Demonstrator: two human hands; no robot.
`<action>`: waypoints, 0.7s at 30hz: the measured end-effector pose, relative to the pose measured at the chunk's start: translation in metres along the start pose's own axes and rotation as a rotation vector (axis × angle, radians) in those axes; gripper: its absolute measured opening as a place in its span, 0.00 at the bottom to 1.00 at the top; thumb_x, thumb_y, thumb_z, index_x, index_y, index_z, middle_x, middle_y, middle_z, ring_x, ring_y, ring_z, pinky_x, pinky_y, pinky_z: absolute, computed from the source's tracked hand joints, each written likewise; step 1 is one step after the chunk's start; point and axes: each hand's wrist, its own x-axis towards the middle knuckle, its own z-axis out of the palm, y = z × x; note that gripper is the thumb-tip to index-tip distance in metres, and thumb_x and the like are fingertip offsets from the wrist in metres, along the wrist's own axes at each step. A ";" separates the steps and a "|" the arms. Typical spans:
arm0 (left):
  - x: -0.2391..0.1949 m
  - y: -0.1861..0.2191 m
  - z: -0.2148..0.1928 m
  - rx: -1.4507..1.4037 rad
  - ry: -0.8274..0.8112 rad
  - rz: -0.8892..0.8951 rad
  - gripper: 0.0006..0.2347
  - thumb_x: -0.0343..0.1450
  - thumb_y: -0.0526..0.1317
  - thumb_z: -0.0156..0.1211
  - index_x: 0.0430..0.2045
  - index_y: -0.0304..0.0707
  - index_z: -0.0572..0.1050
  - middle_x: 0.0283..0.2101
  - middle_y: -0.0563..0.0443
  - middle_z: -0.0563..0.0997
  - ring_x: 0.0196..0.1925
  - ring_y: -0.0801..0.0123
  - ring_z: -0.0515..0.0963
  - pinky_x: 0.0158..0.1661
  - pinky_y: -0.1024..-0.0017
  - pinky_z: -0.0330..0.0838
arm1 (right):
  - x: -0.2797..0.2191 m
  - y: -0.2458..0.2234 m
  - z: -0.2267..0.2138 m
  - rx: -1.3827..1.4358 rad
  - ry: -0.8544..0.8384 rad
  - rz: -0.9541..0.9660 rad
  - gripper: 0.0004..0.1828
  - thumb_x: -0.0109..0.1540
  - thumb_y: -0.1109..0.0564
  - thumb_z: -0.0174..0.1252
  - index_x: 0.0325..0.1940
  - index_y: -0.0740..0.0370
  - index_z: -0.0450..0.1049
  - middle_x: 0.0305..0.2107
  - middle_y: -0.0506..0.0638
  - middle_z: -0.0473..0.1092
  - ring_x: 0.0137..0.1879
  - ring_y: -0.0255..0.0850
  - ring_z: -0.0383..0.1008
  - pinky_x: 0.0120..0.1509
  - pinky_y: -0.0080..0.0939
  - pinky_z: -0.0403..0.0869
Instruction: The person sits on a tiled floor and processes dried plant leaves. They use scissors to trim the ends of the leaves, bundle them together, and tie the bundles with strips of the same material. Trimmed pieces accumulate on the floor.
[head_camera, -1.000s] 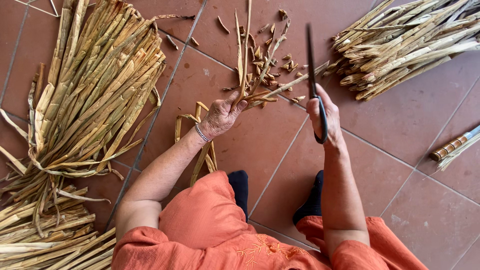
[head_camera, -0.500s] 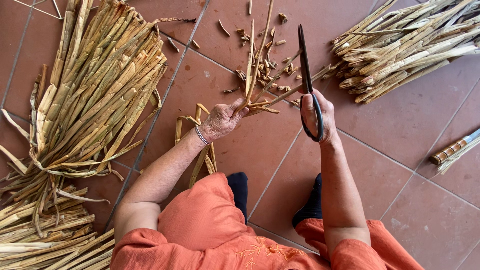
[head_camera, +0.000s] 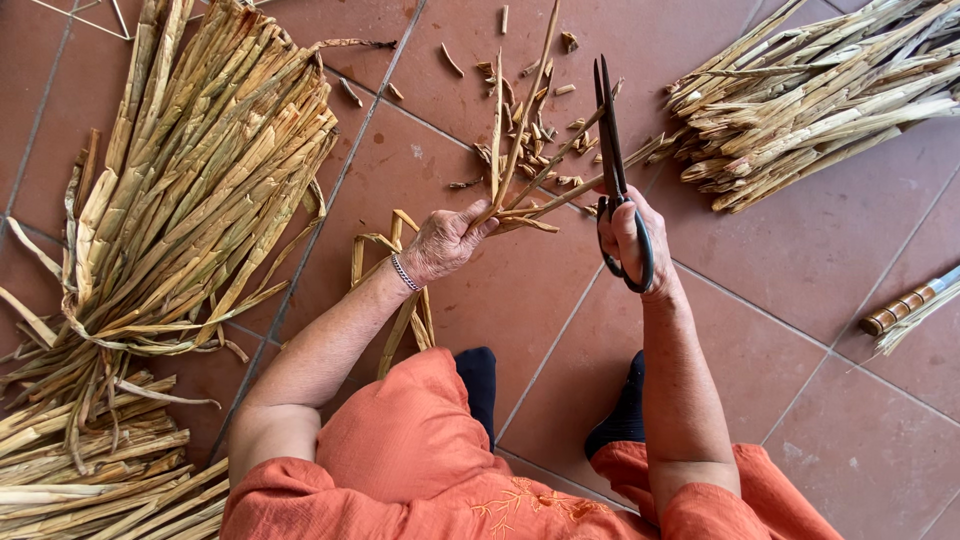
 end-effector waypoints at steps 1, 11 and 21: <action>0.000 0.000 0.000 0.003 0.004 0.017 0.12 0.80 0.44 0.55 0.56 0.45 0.73 0.23 0.43 0.77 0.25 0.56 0.81 0.26 0.61 0.72 | -0.001 0.001 0.001 -0.004 0.024 0.018 0.40 0.70 0.27 0.44 0.62 0.69 0.69 0.20 0.40 0.58 0.24 0.28 0.56 0.27 0.30 0.57; -0.001 0.011 -0.003 0.077 -0.050 0.040 0.14 0.77 0.42 0.58 0.57 0.46 0.72 0.23 0.43 0.79 0.26 0.54 0.82 0.26 0.60 0.75 | 0.003 -0.014 -0.014 -0.238 0.071 -0.061 0.42 0.71 0.29 0.45 0.72 0.67 0.63 0.25 0.44 0.64 0.31 0.30 0.63 0.36 0.32 0.65; -0.005 0.012 0.001 0.207 -0.133 0.044 0.11 0.74 0.39 0.61 0.51 0.46 0.74 0.24 0.45 0.80 0.26 0.53 0.83 0.28 0.60 0.78 | 0.028 -0.030 -0.007 -0.402 0.064 -0.012 0.31 0.71 0.39 0.48 0.67 0.65 0.70 0.24 0.46 0.68 0.31 0.30 0.68 0.37 0.33 0.69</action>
